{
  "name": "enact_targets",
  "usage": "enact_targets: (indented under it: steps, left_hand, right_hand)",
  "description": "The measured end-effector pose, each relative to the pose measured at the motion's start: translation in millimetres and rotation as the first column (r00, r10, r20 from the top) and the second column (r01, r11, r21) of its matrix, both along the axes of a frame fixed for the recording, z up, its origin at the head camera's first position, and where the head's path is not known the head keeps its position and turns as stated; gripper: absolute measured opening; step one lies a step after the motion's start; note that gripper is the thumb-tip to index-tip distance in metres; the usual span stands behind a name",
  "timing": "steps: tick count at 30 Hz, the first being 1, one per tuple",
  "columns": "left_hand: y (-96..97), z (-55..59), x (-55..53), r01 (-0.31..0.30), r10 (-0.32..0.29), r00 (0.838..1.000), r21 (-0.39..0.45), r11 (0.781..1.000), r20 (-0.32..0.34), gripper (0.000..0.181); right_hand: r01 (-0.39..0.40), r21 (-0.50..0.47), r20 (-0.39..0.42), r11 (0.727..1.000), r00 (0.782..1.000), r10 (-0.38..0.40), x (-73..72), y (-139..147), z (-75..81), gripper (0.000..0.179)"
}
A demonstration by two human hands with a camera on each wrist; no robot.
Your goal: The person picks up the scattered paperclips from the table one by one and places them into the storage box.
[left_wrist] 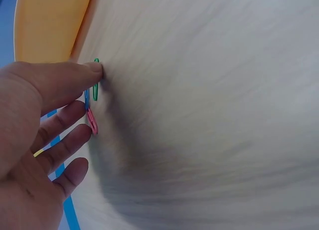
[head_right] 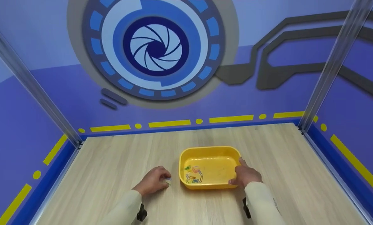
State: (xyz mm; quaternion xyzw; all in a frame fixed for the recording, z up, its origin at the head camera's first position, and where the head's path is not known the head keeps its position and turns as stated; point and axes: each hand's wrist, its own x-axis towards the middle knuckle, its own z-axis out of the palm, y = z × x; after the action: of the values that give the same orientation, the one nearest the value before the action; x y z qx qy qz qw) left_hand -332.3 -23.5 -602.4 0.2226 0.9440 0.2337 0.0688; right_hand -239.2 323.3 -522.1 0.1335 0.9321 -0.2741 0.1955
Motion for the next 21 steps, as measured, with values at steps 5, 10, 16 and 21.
enact_targets:
  steps: [5,10,16,21]
  left_hand:
    - [-2.2,-2.4,-1.3,0.019,-0.019,1.000,0.022,1.000,-0.011,0.016]
    - [-3.6,-3.8,-2.2,0.047,-0.046,0.999,0.036,0.998,-0.015,0.008]
    - [-2.9,-2.0,-2.1,0.027,-0.027,1.000,0.039,0.999,-0.004,0.009]
    - [-2.3,-1.5,-0.3,0.019,-0.020,1.000,0.027,0.999,0.016,0.012]
  right_hand:
    - [-0.098,0.075,-0.036,0.992,0.994,0.101,-0.4,-0.7,2.1,0.071]
    - [-0.086,0.072,-0.034,0.994,0.996,0.088,1.1,-0.6,2.4,0.072]
    - [-0.050,0.051,-0.017,0.997,0.999,0.051,0.4,-0.7,2.1,0.075]
    - [-0.063,0.068,-0.013,0.996,0.998,0.064,0.5,-1.4,1.7,0.073]
